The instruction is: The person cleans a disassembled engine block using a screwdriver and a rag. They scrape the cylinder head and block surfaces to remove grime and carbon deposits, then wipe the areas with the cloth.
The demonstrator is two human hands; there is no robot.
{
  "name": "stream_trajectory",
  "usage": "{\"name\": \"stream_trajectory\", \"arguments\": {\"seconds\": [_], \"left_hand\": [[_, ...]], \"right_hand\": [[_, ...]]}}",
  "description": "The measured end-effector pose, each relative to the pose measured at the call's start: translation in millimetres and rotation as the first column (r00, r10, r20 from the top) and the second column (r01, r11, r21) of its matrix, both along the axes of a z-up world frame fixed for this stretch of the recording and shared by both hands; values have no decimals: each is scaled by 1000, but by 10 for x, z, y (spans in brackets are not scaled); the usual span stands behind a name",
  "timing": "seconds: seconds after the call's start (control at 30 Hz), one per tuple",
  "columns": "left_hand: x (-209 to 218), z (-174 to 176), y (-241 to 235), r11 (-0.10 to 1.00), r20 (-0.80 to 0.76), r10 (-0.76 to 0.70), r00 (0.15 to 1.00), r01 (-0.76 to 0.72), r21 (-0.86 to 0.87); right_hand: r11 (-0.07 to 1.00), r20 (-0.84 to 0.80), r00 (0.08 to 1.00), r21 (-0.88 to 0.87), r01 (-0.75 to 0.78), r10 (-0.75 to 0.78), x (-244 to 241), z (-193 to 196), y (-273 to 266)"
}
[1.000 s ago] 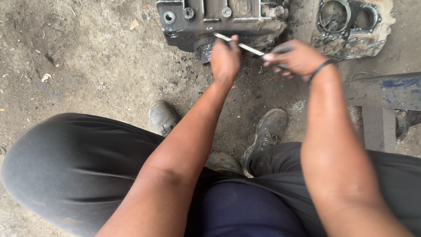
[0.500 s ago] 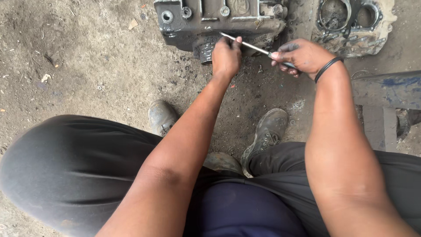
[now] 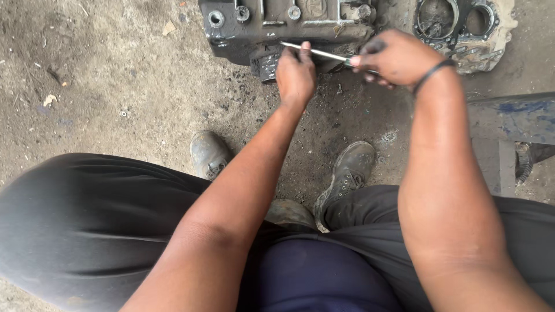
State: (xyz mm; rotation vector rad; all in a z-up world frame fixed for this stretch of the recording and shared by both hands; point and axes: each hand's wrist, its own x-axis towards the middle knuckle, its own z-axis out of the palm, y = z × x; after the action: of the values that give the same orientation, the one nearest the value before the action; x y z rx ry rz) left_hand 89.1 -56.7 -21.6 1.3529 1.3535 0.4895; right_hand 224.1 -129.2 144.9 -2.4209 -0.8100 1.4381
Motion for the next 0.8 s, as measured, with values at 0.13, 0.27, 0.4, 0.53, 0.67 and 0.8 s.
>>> {"name": "stream_trajectory", "arguments": {"seconds": [0.13,0.27,0.4,0.53,0.67,0.8], "left_hand": [[-177,14,214,956,0,128,992,-123,-266],[-106,-33,71,990,-127,124,984,-132,-54],[81,-83,-264,994,22,75,997,-76,80],[49,-12,-162,996,-3,69,998,-69,-50],[-40,146,-77,993,11,89,996,-88,-79],[-20,229,-81,985,27,68,997,-63,-159]], "right_hand": [[988,153,977,-20,-150,151,-342,-279,204],[974,145,965,19,-225,220,-267,-207,114],[993,125,985,13,-119,117,-92,-49,28],[842,449,828,252,-478,336,-316,-12,154],[994,183,979,34,-100,92,-581,198,204],[997,86,996,76,-32,26,-654,383,305]]}}
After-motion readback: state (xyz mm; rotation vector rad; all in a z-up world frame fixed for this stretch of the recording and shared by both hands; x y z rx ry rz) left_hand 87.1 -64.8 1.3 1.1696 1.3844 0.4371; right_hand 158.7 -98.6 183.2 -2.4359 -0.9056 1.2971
